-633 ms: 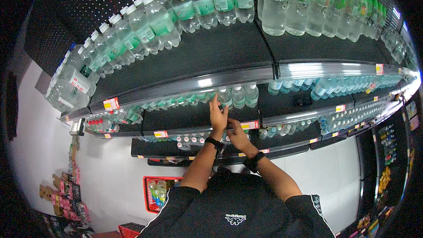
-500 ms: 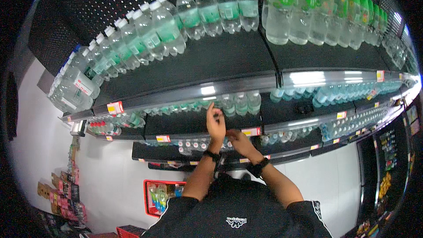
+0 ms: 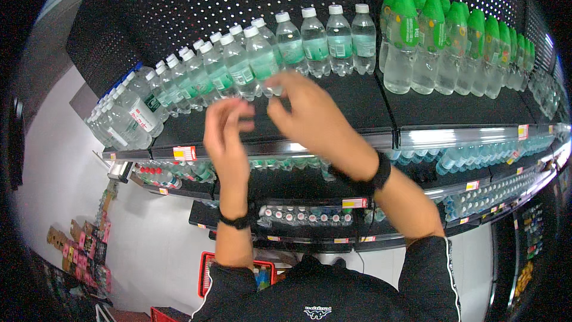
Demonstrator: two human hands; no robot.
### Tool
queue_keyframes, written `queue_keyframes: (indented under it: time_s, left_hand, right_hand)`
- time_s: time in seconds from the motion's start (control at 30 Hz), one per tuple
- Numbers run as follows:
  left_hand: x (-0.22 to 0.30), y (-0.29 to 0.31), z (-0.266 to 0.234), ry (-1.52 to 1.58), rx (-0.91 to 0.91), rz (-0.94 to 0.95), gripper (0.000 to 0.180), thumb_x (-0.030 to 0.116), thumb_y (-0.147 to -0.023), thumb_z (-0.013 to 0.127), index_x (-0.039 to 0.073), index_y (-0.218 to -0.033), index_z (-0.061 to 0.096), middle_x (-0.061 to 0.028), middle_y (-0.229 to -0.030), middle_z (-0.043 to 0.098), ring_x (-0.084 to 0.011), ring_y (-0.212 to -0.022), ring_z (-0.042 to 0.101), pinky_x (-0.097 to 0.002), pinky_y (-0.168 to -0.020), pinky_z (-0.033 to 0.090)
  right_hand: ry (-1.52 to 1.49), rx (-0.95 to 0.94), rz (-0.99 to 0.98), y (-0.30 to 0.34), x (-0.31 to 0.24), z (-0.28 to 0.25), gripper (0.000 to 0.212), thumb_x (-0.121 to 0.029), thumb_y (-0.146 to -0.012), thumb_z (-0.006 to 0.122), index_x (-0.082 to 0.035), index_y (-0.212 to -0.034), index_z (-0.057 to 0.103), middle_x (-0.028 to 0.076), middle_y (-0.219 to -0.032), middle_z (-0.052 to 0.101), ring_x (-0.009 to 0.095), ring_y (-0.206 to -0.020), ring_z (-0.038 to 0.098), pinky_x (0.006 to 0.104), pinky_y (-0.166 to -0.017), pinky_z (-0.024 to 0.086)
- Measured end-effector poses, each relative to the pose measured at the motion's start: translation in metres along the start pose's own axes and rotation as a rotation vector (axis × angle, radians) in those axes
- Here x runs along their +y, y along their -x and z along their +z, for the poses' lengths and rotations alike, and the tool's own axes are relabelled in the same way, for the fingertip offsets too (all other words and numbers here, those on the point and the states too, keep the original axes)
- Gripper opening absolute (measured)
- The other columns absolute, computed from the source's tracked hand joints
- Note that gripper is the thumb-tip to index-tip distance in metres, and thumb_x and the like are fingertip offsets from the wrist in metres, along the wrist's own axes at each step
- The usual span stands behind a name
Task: The person picks up several bottles of water and sports drinks one at a time and places them onto a shelf.
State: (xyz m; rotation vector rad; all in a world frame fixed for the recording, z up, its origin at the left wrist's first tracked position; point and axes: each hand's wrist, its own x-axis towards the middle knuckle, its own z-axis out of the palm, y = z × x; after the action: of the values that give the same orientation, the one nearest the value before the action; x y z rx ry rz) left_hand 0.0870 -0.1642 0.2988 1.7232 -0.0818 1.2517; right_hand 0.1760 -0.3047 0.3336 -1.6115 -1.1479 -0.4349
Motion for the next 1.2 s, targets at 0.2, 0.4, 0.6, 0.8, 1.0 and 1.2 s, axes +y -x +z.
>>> queue_keyframes:
  time_s: [0.2,0.4,0.6,0.8,1.0,1.2]
  left_hand:
    - [-0.047,-0.079,0.022,-0.378,-0.189,-0.006,0.048,0.010,-0.098,0.054,-0.003,-0.143,0.044,-0.0229,-0.138,0.056,-0.0329,-0.127,0.058,-0.0390,-0.104,0.046]
    - [-0.074,-0.077,0.026,-0.444,-0.193,-0.013,0.062,0.008,-0.094,0.057,-0.007,-0.150,0.033,-0.0226,-0.143,0.044,-0.0360,-0.127,0.054,-0.0401,-0.106,0.045]
    - [0.007,-0.011,0.021,-0.294,-0.104,0.292,0.073,-0.003,-0.087,0.055,0.003,-0.156,0.031,-0.0203,-0.146,0.037,-0.0327,-0.131,0.047,-0.0426,-0.110,0.040]
    - [0.051,0.066,0.008,-0.281,-0.160,0.447,0.077,0.023,-0.093,0.066,0.001,-0.155,0.026,-0.0229,-0.152,0.030,-0.0363,-0.139,0.039,-0.0488,-0.111,0.038]
    - [0.005,0.198,-0.016,-0.128,-0.301,0.024,0.107,0.022,-0.083,0.084,-0.008,-0.156,0.013,-0.0263,-0.152,0.031,-0.0386,-0.139,0.041,-0.0498,-0.113,0.037]
    - [-0.069,0.234,0.014,-0.235,-0.294,-0.163,0.067,0.012,-0.089,0.075,-0.007,-0.146,0.044,-0.0256,-0.146,0.051,-0.0405,-0.131,0.053,-0.0462,-0.108,0.043]
  right_hand:
    - [0.105,-0.157,0.180,-0.086,0.066,0.014,0.057,-0.028,-0.090,0.056,0.013,-0.129,0.051,0.037,-0.130,0.056,0.045,-0.124,0.056,0.0448,-0.105,0.045]
    - [-0.133,-0.286,0.270,-0.080,0.063,0.031,0.064,-0.026,-0.092,0.054,0.013,-0.141,0.041,0.032,-0.132,0.059,0.037,-0.123,0.059,0.0409,-0.103,0.046]
    - [-0.129,-0.043,-0.045,0.005,-0.004,-0.004,0.072,-0.011,-0.091,0.057,0.010,-0.152,0.025,0.033,-0.148,0.041,0.041,-0.140,0.042,0.0409,-0.117,0.031]
    - [-0.418,-0.097,0.052,0.113,-0.039,-0.018,0.080,0.000,-0.085,0.056,0.005,-0.157,0.022,0.028,-0.146,0.039,0.039,-0.133,0.045,0.0428,-0.112,0.037]
    - [-0.273,-0.176,0.133,0.214,-0.014,-0.008,0.072,0.001,-0.082,0.057,0.006,-0.151,0.035,0.028,-0.144,0.044,0.042,-0.130,0.049,0.0452,-0.111,0.039]
    - [-0.456,-0.148,0.470,0.277,0.062,0.043,0.079,0.009,-0.087,0.053,0.000,-0.159,0.021,0.025,-0.155,0.036,0.037,-0.142,0.040,0.0418,-0.116,0.035]
